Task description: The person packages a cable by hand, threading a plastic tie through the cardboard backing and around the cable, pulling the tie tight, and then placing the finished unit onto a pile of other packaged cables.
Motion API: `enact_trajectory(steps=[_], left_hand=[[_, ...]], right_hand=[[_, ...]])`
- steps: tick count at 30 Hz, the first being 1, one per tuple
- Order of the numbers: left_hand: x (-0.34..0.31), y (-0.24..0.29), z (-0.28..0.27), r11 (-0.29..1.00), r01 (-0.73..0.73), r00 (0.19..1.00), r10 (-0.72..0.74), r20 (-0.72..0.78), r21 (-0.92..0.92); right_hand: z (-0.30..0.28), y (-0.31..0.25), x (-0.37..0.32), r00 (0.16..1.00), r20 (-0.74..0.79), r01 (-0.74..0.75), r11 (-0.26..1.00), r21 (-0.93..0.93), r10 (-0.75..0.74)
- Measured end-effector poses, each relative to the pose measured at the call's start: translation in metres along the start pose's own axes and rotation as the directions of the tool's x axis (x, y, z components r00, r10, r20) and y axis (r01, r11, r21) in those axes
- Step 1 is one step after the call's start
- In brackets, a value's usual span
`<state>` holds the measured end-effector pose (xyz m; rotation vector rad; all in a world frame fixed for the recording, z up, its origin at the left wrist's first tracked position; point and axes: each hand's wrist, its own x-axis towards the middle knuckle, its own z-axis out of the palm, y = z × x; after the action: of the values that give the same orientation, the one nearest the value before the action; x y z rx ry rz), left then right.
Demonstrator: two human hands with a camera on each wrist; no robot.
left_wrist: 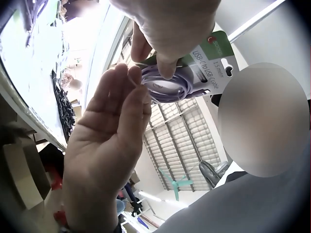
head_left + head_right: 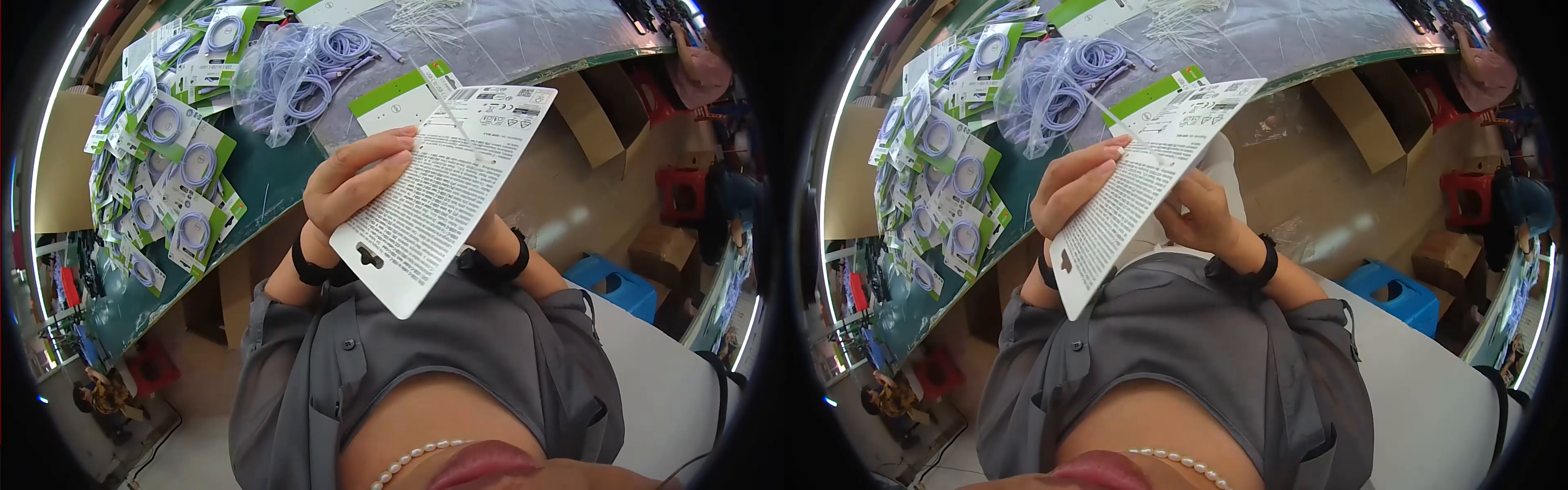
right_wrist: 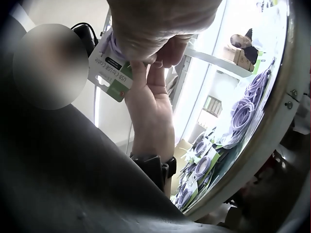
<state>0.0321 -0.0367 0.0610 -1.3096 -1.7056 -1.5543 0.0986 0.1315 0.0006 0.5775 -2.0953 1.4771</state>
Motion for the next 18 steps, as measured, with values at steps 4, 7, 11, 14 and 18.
enact_trajectory(steps=[4, 7, 11, 14, 18], left_hand=[[0.0, 0.003, 0.004, 0.994, 0.065, 0.996, -0.07, -0.057, -0.083], [0.0, 0.004, 0.007, 0.982, 0.095, 0.989, -0.111, -0.094, -0.165], [0.001, 0.007, 0.015, 0.989, 0.036, 0.999, -0.041, -0.03, -0.143], [0.001, 0.008, 0.012, 0.995, 0.006, 1.0, -0.007, -0.01, -0.097], [-0.002, 0.005, 0.011, 0.994, 0.022, 0.998, -0.027, -0.049, -0.103]], right_hand=[[0.0, 0.003, 0.004, 0.946, 0.022, -0.269, 0.75, 0.604, 0.323], [0.011, -0.009, 0.015, 0.828, 0.157, -0.338, 0.256, 0.906, 0.538], [0.026, 0.002, 0.013, 0.687, 0.357, -0.182, -0.326, 0.928, 0.632], [0.035, 0.026, 0.003, 0.636, 0.565, -0.121, -0.655, 0.746, 0.526], [0.034, 0.021, 0.009, 0.648, 0.568, -0.062, -0.708, 0.703, 0.507]])
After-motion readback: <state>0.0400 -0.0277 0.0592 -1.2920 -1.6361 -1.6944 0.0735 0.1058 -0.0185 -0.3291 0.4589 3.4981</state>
